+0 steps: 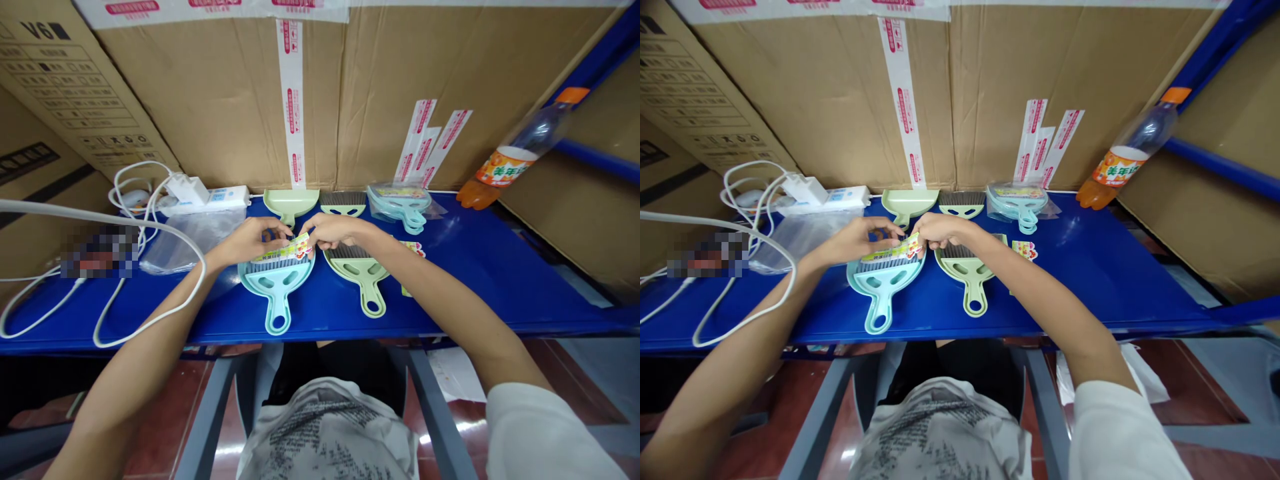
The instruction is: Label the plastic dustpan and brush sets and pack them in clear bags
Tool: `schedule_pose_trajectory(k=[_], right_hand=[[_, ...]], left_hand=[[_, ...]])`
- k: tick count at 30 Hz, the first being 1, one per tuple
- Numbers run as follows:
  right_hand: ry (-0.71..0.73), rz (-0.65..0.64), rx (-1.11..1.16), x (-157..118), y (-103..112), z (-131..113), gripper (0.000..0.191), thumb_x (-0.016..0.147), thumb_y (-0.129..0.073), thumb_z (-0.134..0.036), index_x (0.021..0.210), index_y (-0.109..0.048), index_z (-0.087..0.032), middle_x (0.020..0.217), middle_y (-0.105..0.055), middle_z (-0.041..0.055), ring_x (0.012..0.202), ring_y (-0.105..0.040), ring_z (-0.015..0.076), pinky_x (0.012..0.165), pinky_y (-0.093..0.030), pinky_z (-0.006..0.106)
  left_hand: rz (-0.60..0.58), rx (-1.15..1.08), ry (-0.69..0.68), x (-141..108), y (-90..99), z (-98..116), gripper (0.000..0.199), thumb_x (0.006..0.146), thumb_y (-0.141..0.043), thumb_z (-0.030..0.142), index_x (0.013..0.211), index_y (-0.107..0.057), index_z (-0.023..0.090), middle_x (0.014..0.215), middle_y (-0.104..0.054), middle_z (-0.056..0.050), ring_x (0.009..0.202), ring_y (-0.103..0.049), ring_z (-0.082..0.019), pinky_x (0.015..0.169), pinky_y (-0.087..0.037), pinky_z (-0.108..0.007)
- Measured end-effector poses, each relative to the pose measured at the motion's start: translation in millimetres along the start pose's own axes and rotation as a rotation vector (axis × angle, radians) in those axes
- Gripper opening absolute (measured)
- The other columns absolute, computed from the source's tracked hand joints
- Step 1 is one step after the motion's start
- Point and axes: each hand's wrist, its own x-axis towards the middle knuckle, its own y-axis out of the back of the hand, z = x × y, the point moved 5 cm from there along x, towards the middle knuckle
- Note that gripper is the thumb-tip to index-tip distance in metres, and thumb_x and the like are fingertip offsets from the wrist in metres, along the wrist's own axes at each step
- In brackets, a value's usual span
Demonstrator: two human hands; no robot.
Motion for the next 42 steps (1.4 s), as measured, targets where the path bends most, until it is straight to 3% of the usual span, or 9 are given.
schedule_pose_trajectory(k=[9, 12, 15, 20, 27, 30, 34, 38, 42], right_hand=[[0.022, -0.078, 0.212, 6.2, 3.8, 2.4, 0.015, 0.086, -0.063, 0.003, 0.081, -0.064, -0.011, 0.069, -0.075, 0.0073, 0.043, -0.035, 0.004, 0.036, -0.016, 0.016], [0.028, -0.115, 0.222, 4.9, 2.0, 1.0, 0.015, 0.087, -0.061, 0.004, 0.085, -0.065, -0.011, 0.073, -0.076, 0.0081, 0.043, -0.036, 0.0038, 0.037, -0.016, 0.015], [0.038, -0.119, 0.196, 3.2, -0.1, -1.1, 0.015, 0.087, -0.062, 0.003, 0.084, -0.064, -0.012, 0.068, -0.072, 0.0049, 0.044, -0.036, 0.0038, 0.038, -0.016, 0.015], [0.033, -0.066, 0.136, 0.5, -1.3, -3.1, 0.02, 0.085, -0.061, 0.005, 0.083, -0.063, -0.015, 0.052, -0.05, -0.0068, 0.043, -0.037, 0.0054, 0.04, -0.016, 0.017], [0.055, 0.017, -0.062, -0.4, -0.6, -2.7, 0.019, 0.082, -0.065, 0.001, 0.091, -0.069, -0.015, 0.052, -0.052, -0.0066, 0.046, -0.037, 0.0075, 0.045, -0.018, 0.022], [0.16, 0.103, -0.314, -1.3, -0.7, -7.6, 0.025, 0.082, -0.071, -0.002, 0.103, -0.077, -0.014, 0.067, -0.068, -0.0009, 0.058, -0.054, 0.0104, 0.053, -0.031, 0.024], [0.26, 0.205, -0.682, -5.5, -3.8, -14.5, 0.029, 0.086, -0.084, -0.018, 0.114, -0.083, -0.015, 0.099, -0.081, 0.0086, 0.091, -0.072, 0.0206, 0.072, -0.043, 0.027], [0.237, 0.249, -0.785, -4.4, -1.2, -10.7, 0.055, 0.089, -0.088, -0.037, 0.138, -0.076, -0.014, 0.133, -0.078, 0.0155, 0.124, -0.07, 0.0304, 0.089, -0.049, 0.031], [0.201, 0.22, -0.763, 1.0, 1.9, -3.4, 0.07, 0.088, -0.09, -0.043, 0.147, -0.07, -0.012, 0.138, -0.076, 0.0167, 0.122, -0.071, 0.0302, 0.092, -0.05, 0.032]], left_hand=[[0.104, -0.072, 0.0, 1.0, -2.3, 0.9, 0.053, 0.092, -0.076, 0.057, 0.121, -0.076, 0.013, 0.113, -0.081, -0.014, 0.091, -0.074, -0.023, 0.082, -0.06, -0.036], [0.085, -0.081, 0.007, 1.2, -6.1, 3.8, 0.049, 0.094, -0.073, 0.06, 0.113, -0.08, 0.015, 0.108, -0.083, -0.011, 0.089, -0.074, -0.023, 0.08, -0.058, -0.035], [0.097, -0.076, 0.007, 1.0, -6.6, 4.4, 0.043, 0.096, -0.072, 0.058, 0.099, -0.085, 0.018, 0.098, -0.085, -0.009, 0.083, -0.074, -0.022, 0.077, -0.055, -0.034], [0.134, -0.009, -0.025, -0.1, -1.3, 4.1, 0.035, 0.096, -0.074, 0.052, 0.097, -0.087, 0.019, 0.096, -0.085, -0.009, 0.082, -0.076, -0.023, 0.076, -0.053, -0.035], [0.141, 0.05, -0.04, -1.5, 4.6, 7.4, 0.031, 0.096, -0.073, 0.048, 0.093, -0.085, 0.019, 0.096, -0.084, -0.01, 0.085, -0.076, -0.024, 0.081, -0.056, -0.036], [0.128, 0.054, -0.04, -0.9, 4.7, 6.4, 0.031, 0.096, -0.073, 0.047, 0.094, -0.085, 0.018, 0.095, -0.084, -0.01, 0.083, -0.075, -0.024, 0.08, -0.056, -0.036], [0.126, 0.087, -0.028, -0.5, 8.7, 1.7, 0.034, 0.096, -0.074, 0.05, 0.095, -0.084, 0.018, 0.096, -0.083, -0.011, 0.082, -0.075, -0.024, 0.079, -0.056, -0.036], [0.111, 0.137, -0.006, -3.0, 18.4, -5.1, 0.034, 0.096, -0.072, 0.051, 0.097, -0.085, 0.019, 0.098, -0.085, -0.009, 0.08, -0.076, -0.024, 0.08, -0.057, -0.035], [-0.056, 0.131, 0.022, -7.2, 23.4, -12.7, 0.035, 0.091, -0.077, 0.053, 0.101, -0.086, 0.021, 0.1, -0.086, -0.007, 0.085, -0.079, -0.025, 0.082, -0.059, -0.035]])
